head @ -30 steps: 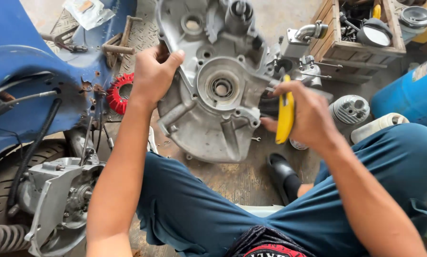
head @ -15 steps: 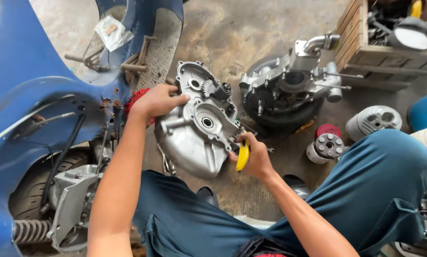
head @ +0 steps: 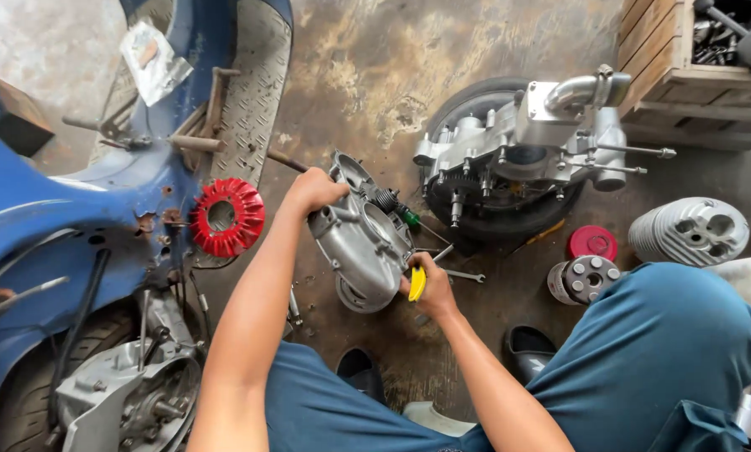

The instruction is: The person uses a yellow utility knife to scrape and clean the inner surfaces of a scooter engine casing. They then use a socket wrench to tighten bolts on the casing while sitting on the floor.

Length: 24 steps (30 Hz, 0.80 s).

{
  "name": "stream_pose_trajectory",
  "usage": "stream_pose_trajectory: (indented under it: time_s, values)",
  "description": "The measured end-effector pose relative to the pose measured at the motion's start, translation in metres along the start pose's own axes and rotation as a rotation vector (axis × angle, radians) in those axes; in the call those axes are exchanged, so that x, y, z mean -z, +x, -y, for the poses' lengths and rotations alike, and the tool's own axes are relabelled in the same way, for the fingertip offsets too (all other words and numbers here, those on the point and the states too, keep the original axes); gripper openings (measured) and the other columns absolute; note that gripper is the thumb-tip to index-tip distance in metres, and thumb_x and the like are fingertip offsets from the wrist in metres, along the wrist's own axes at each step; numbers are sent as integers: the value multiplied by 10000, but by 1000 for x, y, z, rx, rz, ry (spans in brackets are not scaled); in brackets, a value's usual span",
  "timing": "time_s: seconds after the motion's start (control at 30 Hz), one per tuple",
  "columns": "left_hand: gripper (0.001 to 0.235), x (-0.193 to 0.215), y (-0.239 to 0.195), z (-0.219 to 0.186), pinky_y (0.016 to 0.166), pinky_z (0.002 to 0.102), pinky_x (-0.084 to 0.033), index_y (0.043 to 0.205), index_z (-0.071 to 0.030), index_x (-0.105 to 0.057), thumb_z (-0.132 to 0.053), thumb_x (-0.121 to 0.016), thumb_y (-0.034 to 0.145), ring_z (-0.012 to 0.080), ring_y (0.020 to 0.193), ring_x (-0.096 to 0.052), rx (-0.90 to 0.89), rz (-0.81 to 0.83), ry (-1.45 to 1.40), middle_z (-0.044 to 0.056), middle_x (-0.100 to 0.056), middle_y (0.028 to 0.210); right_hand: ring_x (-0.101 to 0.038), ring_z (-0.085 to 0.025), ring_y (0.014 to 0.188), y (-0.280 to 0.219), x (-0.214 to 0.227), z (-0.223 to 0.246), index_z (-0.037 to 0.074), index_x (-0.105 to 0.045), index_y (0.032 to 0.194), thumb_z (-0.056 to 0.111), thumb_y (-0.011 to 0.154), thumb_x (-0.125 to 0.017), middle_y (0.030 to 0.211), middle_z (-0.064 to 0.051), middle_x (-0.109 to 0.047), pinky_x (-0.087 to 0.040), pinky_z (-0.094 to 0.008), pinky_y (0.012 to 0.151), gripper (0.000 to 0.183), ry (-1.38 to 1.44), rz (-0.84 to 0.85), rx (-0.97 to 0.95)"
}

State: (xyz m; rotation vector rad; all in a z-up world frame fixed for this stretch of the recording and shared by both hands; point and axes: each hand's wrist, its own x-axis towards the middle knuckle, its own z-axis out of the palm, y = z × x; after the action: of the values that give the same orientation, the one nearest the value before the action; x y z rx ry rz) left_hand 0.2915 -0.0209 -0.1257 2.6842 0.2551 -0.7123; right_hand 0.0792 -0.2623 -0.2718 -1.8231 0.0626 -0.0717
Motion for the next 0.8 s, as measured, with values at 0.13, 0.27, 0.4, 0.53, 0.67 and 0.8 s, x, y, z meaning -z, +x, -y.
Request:
stream_pose_trajectory:
  time_s: [0.13,0.27,0.4,0.53,0.67,0.8]
  values:
    - [653,-2,-12,-34,1089,519,-478,1267,39,-684,-456,-647,843,398,1313,-577,60,62,-99,288,-654,1309,-695,-363,657,1,2,-18,241,-633,1057,310,743,-862,688,-168,-688,-519,-464,645,395,-42,14,-82]
    - [702,-21,18,-39,1058,489,-515,1250,-2,-677,-477,-683,733,338,1291,-602,112,39,-132,228,-677,1293,-695,-359,706,4,7,-16,220,-642,1083,313,786,-825,759,-189,-694,-523,-459,672,361,-32,30,-138]
    - [651,-31,24,-41,1064,472,-515,1244,-25,-687,-430,-664,735,322,1286,-611,142,28,-165,209,-685,1285,-689,-416,794,4,9,-27,216,-634,1150,367,775,-820,858,-232,-704,-483,-533,736,445,-11,87,-226]
    - [601,-20,2,-56,1070,484,-501,1259,33,-665,-324,-597,780,351,1301,-600,142,44,-192,243,-668,1309,-693,-458,855,5,14,-31,228,-639,1169,392,776,-810,894,-239,-714,-470,-558,738,459,-8,124,-228]
    - [602,-29,12,-53,1061,480,-504,1262,49,-660,-305,-579,781,362,1293,-603,145,43,-231,259,-662,1307,-699,-438,889,7,16,-30,237,-640,1195,339,778,-780,925,-218,-722,-495,-537,785,451,-17,150,-260]
    - [599,-48,31,-41,1028,514,-514,1248,81,-681,-278,-605,775,412,1260,-613,136,21,-358,305,-665,1261,-707,-387,858,7,14,-55,217,-656,1180,274,776,-763,896,-197,-726,-519,-500,795,422,-19,137,-285]
